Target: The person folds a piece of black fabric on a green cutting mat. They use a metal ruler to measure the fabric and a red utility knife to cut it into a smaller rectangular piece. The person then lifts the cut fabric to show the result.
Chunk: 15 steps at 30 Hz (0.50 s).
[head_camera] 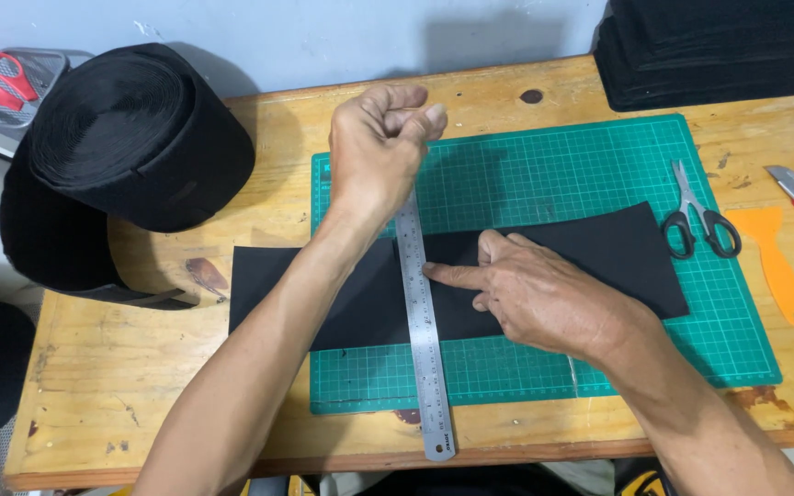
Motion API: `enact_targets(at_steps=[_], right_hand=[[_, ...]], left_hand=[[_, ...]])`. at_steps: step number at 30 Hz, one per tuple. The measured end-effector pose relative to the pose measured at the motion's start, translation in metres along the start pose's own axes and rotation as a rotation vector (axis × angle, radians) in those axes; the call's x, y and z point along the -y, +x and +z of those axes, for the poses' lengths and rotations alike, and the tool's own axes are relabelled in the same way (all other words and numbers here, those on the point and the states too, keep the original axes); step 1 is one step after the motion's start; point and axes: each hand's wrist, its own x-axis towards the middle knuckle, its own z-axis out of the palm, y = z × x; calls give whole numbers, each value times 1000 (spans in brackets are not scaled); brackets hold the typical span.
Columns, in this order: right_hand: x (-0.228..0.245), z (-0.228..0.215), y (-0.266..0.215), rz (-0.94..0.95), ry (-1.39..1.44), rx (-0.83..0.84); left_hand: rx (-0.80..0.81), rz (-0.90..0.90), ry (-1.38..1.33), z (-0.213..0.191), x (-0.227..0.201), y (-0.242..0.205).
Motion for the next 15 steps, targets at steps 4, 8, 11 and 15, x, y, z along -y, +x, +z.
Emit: enact_targets(at_steps=[4,8,11,15], right_hand=[[-2,5,0,-22,-10,-42],[-24,39,-10,-277,-729,-81],[-22,23,11,-150,-859,229],[-22,20,4,102,219,50]], left_hand=[[113,10,73,16,-26,-24],[408,187,-87,51,-43,-62],[528,305,-19,84,-59,-98],[824,488,-299,127,-72,-144]])
